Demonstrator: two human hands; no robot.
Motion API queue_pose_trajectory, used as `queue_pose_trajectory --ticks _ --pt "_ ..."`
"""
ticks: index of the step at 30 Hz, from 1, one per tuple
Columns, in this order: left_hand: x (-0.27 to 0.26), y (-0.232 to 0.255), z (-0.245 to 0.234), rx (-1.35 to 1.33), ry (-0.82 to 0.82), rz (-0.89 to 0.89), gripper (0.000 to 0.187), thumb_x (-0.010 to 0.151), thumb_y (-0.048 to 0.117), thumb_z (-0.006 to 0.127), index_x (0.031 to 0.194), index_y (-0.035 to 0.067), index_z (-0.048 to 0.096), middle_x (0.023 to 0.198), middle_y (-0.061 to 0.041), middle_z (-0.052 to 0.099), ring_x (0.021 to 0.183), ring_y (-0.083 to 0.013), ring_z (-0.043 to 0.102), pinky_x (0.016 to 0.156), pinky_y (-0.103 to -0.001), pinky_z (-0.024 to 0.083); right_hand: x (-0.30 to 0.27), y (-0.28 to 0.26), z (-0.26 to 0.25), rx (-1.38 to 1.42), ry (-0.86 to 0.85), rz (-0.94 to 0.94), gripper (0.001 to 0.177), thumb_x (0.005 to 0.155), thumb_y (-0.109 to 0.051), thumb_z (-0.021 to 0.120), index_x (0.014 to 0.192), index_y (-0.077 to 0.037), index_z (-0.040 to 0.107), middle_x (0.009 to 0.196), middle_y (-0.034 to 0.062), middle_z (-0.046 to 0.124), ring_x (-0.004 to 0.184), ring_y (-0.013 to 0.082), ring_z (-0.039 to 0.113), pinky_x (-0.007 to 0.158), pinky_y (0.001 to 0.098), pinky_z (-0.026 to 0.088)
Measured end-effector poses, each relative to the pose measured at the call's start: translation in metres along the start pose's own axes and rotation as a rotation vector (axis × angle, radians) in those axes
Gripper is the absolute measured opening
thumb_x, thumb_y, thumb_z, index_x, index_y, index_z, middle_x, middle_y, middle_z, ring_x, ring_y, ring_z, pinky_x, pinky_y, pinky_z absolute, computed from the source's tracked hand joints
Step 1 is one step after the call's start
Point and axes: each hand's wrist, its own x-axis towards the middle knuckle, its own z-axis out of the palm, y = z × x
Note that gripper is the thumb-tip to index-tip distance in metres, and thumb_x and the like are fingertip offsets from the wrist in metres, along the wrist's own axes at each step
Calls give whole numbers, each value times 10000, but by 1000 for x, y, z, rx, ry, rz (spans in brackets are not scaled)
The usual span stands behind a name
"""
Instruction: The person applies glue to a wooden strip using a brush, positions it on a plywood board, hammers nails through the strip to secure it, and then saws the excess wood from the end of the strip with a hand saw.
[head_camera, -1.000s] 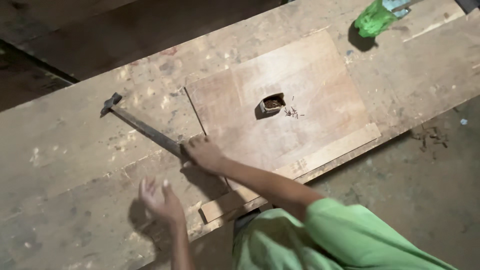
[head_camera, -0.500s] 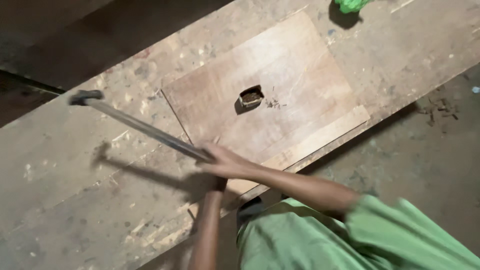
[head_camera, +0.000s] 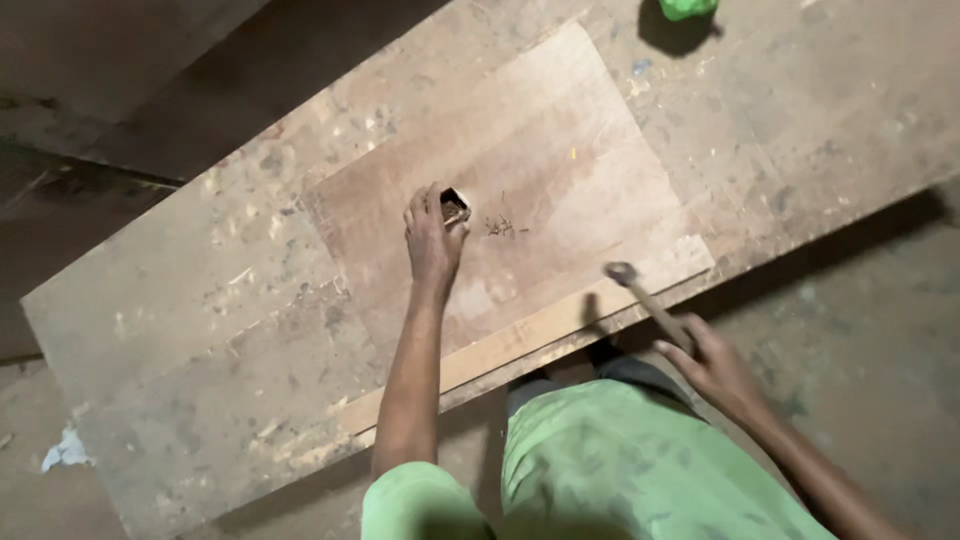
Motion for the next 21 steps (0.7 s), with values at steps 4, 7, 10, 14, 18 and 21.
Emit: queue_pose_trajectory --ticks 4,7,10,14,18,21 --pt "-20 26 6 116 -18 73 438 855 132 778 1254 42 620 1279 -181 608 1194 -378 541 1012 -490 447 -3 57 -18 -73 60 221 431 925 -395 709 1199 -65 659 735 185 647 653 266 598 623 427 480" --pt "-34 40 32 66 -29 165 325 883 143 749 1177 38 658 1212 -157 660 1157 -348 592 1012 -475 473 0 79 -25 -3 129 220 418 922 -366 695 1198 -54 660 726 160 652 639 251 593 615 428 477" --pt "-46 34 46 2 -54 194 324 884 143 729 1179 22 668 1172 -167 678 1111 -366 621 968 -472 502 -6 75 -12 63 169 141 408 927 -349 686 1196 -44 651 736 135 636 664 220 579 610 409 476" --pt "-24 27 65 -42 27 106 248 929 133 694 1159 38 688 1128 -157 698 1105 -362 657 940 -463 529 4 59 -4 89 155 206 405 923 -349 712 1186 -44 672 738 142 614 661 216 534 602 411 455" --pt "-1 27 100 -33 111 24 219 945 169 681 1104 19 703 1073 -172 713 980 -357 696 850 -460 561 -24 60 7 93 171 186 422 900 -347 707 1193 -43 689 718 111 650 642 189 570 599 376 467" --pt "17 22 123 67 83 -42 200 962 185 644 1051 18 710 1015 -180 713 900 -351 713 788 -456 582 -37 62 10 97 160 262 411 895 -345 722 1158 -30 703 712 120 654 624 194 585 594 379 477"
